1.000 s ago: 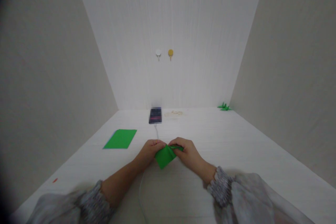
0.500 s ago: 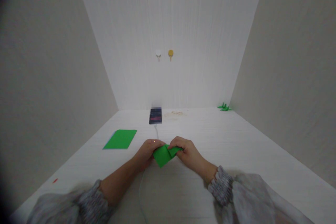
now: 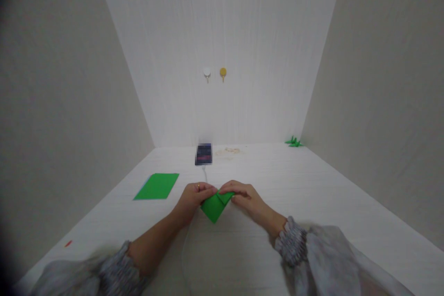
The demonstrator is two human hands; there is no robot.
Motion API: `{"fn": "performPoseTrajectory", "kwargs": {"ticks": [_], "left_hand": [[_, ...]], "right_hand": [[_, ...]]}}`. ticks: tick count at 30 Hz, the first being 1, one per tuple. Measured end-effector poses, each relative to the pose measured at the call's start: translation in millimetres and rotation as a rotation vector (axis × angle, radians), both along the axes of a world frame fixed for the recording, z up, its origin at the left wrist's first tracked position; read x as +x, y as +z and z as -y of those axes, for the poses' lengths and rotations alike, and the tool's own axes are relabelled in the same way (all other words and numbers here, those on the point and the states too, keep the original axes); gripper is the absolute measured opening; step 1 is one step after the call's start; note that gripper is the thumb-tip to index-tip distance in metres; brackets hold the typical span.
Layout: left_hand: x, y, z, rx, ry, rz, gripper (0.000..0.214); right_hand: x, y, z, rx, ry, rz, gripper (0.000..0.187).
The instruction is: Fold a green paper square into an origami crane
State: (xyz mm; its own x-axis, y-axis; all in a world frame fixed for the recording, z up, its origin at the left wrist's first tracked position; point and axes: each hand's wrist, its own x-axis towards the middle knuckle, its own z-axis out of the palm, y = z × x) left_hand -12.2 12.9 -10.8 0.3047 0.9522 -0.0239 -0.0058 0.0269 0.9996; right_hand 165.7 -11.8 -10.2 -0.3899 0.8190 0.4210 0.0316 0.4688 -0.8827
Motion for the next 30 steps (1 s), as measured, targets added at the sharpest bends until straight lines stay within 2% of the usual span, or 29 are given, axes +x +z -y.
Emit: {"fn": "performPoseTrajectory", "kwargs": {"ticks": [3, 7, 9, 15, 25, 30], "left_hand": [[1, -0.4, 0, 0.051, 0.053, -0.063, 0.019], [5, -2.9, 1, 0.061, 0.045, -0.086, 0.019], [6, -5.2, 1, 0.046, 0.022, -0.062, 0.019], [7, -9.5, 0, -0.051, -0.082, -0.004, 0.024], [4, -6.1, 2, -0.095, -0.063, 0.024, 0.019], [5, -5.0, 3, -0.1, -0.078, 0.039, 0.021]], "right_hand": [[-4, -4.6, -3, -0.179, -0.157, -0.02, 0.028], [-7, -10.2, -7, -0.193, -0.249, 0.21, 0.021], [-6, -11.6, -8, -0.197, -0.274, 0.238, 0.021], [-4, -11.6, -6, -0.201, -0.294, 0.254, 0.022], [-2, -15.6, -8, -0.33, -0.246, 0.053, 0.019], [-2, -18.0, -10, -0.325, -0.27, 0.059, 0.017]]}}
